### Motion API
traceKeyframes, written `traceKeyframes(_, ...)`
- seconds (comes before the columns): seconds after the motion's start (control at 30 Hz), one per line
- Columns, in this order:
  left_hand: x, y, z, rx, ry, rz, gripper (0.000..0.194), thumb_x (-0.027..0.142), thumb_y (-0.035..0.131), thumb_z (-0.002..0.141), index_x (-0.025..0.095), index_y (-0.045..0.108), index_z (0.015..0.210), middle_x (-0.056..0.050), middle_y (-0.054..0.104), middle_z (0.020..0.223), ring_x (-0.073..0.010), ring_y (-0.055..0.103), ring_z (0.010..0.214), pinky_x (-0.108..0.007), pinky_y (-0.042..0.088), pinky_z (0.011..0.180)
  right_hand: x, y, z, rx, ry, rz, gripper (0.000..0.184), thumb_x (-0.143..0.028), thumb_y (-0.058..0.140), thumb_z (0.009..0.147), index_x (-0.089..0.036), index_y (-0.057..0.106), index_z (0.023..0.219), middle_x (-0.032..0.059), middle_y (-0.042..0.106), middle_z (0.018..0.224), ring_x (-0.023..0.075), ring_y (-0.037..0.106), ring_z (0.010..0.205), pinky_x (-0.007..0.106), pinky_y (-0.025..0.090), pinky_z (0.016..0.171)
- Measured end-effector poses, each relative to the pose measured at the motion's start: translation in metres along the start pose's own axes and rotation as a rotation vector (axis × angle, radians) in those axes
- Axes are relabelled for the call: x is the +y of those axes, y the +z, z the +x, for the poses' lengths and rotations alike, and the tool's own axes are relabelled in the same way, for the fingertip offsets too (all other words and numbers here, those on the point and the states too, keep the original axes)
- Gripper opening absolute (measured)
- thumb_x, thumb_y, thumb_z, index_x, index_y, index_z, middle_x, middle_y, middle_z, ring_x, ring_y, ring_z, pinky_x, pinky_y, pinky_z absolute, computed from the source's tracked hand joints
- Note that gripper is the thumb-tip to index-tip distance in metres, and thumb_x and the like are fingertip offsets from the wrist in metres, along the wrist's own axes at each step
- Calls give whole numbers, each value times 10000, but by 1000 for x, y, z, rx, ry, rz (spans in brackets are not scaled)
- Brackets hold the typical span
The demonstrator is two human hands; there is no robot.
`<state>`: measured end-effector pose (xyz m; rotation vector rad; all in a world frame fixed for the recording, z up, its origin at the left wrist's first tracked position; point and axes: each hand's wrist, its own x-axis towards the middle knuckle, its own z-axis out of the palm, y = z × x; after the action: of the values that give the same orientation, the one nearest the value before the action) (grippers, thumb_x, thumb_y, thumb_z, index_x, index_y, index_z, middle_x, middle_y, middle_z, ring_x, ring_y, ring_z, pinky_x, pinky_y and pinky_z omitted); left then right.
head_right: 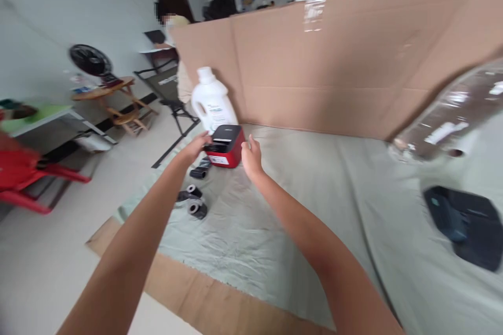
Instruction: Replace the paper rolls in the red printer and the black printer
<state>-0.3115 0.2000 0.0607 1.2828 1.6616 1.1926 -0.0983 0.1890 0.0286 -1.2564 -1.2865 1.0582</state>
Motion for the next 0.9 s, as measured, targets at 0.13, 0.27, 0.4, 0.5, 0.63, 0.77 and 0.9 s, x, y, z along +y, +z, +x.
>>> traceKeyframes(0.13,-12,-1,-20,158,-116,116,723,341,758,750,142,539,1409,-147,569,1499,-341,525,1393,-474,383,1189,-3,-154,-74,59,-144,-190,511,-342,553,834,-251,612,1333,90,607,1345,285,603,1067,437,531,875)
traceKeyframes(0.27,-12,-4,-59,289,12,188,766,389,773,736,257,521,1447,-58,460,1605,-380,462,1443,-545,358,1213,10,-334,-150,496,-273,-718,524,-407,597,823,-243,585,1321,158,607,1262,348,584,1130,519,498,938)
traceKeyframes(0.4,9,17,-125,420,262,171,584,441,709,784,347,599,1350,20,554,1524,-366,521,1385,-518,423,1183,41,-457,-160,705,36,-1073,876,-533,662,757,-93,438,1480,271,558,1337,444,455,1340,592,329,1136)
traceKeyframes(0.5,21,55,-172,372,439,113,425,385,654,827,389,647,1252,73,640,1410,-304,568,1339,-471,440,1174,60,-488,-141,609,342,-1039,1084,-583,760,669,-51,359,1525,322,523,1375,481,485,1322,594,395,1077)
traceKeyframes(0.63,22,112,-222,238,506,103,353,340,628,831,299,666,1179,-1,699,1285,-292,617,1260,-470,455,1137,61,-482,-124,597,379,-910,1131,-539,851,543,-90,392,1474,298,555,1309,469,548,1248,602,465,1009)
traceKeyframes(0.77,21,167,-257,17,466,32,266,305,592,856,250,682,1099,-48,724,1187,-280,641,1220,-465,462,1129,44,-441,-139,661,297,-940,924,-517,837,564,-113,511,1328,262,574,1208,473,543,1205,625,455,1001)
traceKeyframes(0.9,28,222,-268,-284,379,-39,240,276,638,837,256,744,1051,-73,760,1134,-291,663,1182,-459,480,1111,28,-367,-169,574,143,-893,883,-523,773,637,-101,499,1363,214,572,1124,422,577,1105,559,484,956)
